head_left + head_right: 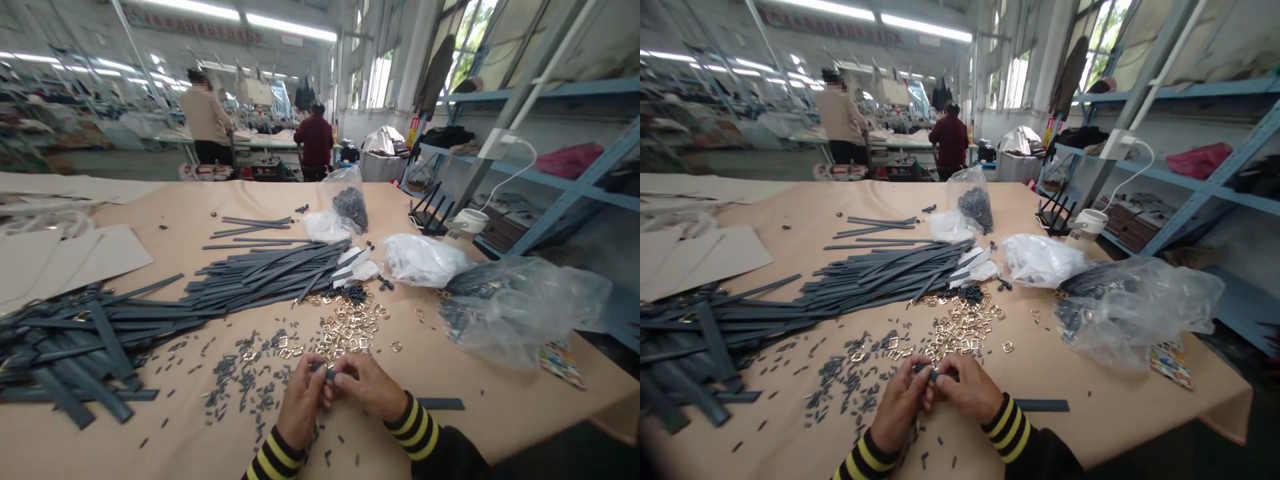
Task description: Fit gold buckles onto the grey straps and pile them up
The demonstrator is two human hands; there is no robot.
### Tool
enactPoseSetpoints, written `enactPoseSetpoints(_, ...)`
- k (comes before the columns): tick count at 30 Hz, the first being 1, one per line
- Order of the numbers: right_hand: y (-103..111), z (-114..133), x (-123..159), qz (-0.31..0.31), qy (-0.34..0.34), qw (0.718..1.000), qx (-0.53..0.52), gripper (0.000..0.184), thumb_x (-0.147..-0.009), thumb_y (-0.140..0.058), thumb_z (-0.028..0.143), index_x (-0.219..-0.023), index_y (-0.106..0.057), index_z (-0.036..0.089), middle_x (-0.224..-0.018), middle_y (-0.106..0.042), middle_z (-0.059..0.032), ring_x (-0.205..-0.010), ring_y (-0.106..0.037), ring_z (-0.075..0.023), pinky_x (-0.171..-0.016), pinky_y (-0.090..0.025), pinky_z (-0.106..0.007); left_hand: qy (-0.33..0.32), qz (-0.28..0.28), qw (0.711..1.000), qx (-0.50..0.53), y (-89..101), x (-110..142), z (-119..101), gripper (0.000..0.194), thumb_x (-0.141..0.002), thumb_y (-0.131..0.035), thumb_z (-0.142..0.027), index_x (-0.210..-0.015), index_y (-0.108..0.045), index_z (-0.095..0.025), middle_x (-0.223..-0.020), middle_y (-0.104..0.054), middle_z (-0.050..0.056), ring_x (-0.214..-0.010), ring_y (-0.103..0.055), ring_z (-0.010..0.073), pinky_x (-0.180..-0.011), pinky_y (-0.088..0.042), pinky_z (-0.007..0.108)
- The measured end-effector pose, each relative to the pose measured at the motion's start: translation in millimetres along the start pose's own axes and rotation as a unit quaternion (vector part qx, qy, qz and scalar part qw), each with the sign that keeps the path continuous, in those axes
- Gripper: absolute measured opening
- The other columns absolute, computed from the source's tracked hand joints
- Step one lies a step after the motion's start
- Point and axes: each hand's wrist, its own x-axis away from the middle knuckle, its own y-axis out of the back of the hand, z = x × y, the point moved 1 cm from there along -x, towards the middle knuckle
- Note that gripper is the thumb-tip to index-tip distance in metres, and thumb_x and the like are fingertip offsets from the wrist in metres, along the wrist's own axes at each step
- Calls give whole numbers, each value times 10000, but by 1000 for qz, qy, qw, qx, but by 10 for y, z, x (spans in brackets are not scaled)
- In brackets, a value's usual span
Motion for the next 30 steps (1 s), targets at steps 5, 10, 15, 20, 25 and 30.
enactPoseSetpoints(5, 31, -12, -26, 51, 8, 992, -116, 121, -770, -490, 266, -759, -528, 152, -688, -594, 1, -655, -567, -128, -629, -434, -245, 6, -21, 999, 32, 38, 4, -18, 316, -722, -567, -344, -951, -416, -187, -646, -542, -20, -525, -525, 114, -482, -441, 230)
enactPoseSetpoints(10, 18, -29, -66, -6, -5, 1000, -9, 92, -737, -505, 190, -744, -581, 140, -594, -496, 44, -539, -441, -85, -496, -349, -180, -191, -143, 940, -243, 61, 59, -76, 133, -740, -519, -298, -806, -544, -185, -921, -538, 82, -921, -511, 230, -778, -449, 359)
enactPoseSetpoints(15, -63, -46, -119, -31, -7, 999, 18, 129, -698, -513, 109, -756, -621, 148, -597, -514, 51, -572, -455, -90, -530, -356, -177, -204, -80, 908, -357, 96, 73, -60, 200, -762, -470, -343, -857, -586, -210, -897, -612, 67, -891, -551, 232, -841, -418, 356)
enactPoseSetpoints(20, -102, -51, -154, -36, -18, 999, 8, 142, -692, -531, 115, -777, -636, 157, -581, -486, 62, -552, -434, -81, -511, -341, -165, -172, -72, 906, -380, 205, 35, -54, 236, -760, -446, -394, -848, -586, -226, -869, -640, 38, -840, -588, 215, -786, -450, 305)
enactPoseSetpoints(25, -101, -35, -163, -22, 3, 999, -23, 136, -715, -525, 130, -788, -637, 152, -594, -480, 62, -540, -420, -70, -503, -328, -161, -162, -133, 883, -419, 338, -4, -83, 287, -766, -385, -427, -801, -563, -204, -867, -621, 62, -836, -585, 236, -790, -451, 360)
enactPoseSetpoints(30, -91, -52, -162, -10, -9, 999, -38, 144, -712, -523, 122, -792, -637, 160, -583, -484, 62, -531, -429, -71, -489, -333, -160, -276, -285, 816, -420, 414, 33, -194, 436, -720, -423, -490, -957, -481, -129, -1182, -430, 182, -1118, -408, 326, -854, -413, 440)
